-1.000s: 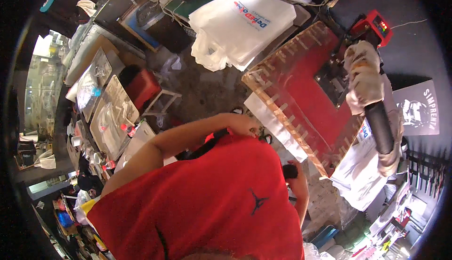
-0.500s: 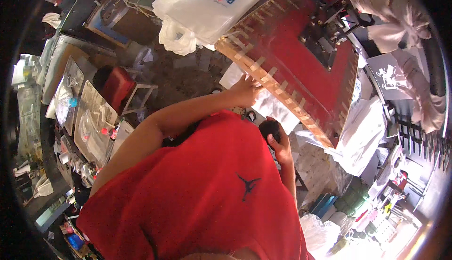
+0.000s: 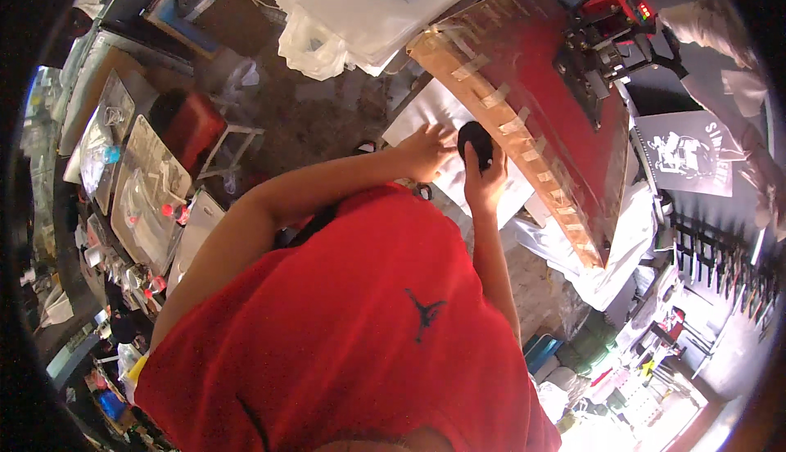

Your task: The person screen prints tote bags by positioning each bag under a printing screen, spreading ink across the screen using a squeegee, and lifting the screen frame to remove the printed bags.

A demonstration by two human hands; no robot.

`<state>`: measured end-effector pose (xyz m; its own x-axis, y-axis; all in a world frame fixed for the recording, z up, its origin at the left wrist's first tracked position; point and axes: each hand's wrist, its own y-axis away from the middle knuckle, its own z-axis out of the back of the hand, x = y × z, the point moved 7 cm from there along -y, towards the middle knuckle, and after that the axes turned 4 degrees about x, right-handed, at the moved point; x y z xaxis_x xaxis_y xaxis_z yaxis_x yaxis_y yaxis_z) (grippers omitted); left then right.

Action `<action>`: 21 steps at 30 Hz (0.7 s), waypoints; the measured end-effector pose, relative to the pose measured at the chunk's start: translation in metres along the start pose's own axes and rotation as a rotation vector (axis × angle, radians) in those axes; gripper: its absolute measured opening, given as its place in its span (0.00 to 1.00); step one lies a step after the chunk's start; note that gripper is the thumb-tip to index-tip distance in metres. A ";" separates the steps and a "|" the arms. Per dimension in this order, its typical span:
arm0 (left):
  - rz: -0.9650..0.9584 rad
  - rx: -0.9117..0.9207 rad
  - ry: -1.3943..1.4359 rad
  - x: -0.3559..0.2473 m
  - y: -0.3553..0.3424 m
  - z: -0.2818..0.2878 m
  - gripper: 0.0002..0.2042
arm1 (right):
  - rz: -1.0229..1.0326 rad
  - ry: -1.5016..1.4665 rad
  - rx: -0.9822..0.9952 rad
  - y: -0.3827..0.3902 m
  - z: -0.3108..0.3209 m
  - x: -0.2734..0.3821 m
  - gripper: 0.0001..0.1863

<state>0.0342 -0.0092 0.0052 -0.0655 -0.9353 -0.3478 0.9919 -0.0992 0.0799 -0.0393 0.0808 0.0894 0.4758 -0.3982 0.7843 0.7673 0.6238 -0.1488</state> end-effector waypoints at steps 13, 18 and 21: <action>0.139 0.069 -0.020 0.025 0.004 -0.010 0.38 | 0.478 0.558 0.046 -0.104 -0.089 -0.030 0.14; 0.063 0.165 0.058 0.012 0.000 0.002 0.38 | 0.285 0.737 0.143 -0.203 -0.081 -0.157 0.17; 0.071 0.253 0.128 0.018 -0.007 0.001 0.39 | 0.285 0.713 0.139 -0.213 -0.084 -0.161 0.18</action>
<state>0.0265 -0.0257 -0.0009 0.0338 -0.8940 -0.4467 0.9336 -0.1313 0.3333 -0.2433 -0.0450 -0.0559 0.8440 -0.5167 0.1438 0.5355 0.8267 -0.1725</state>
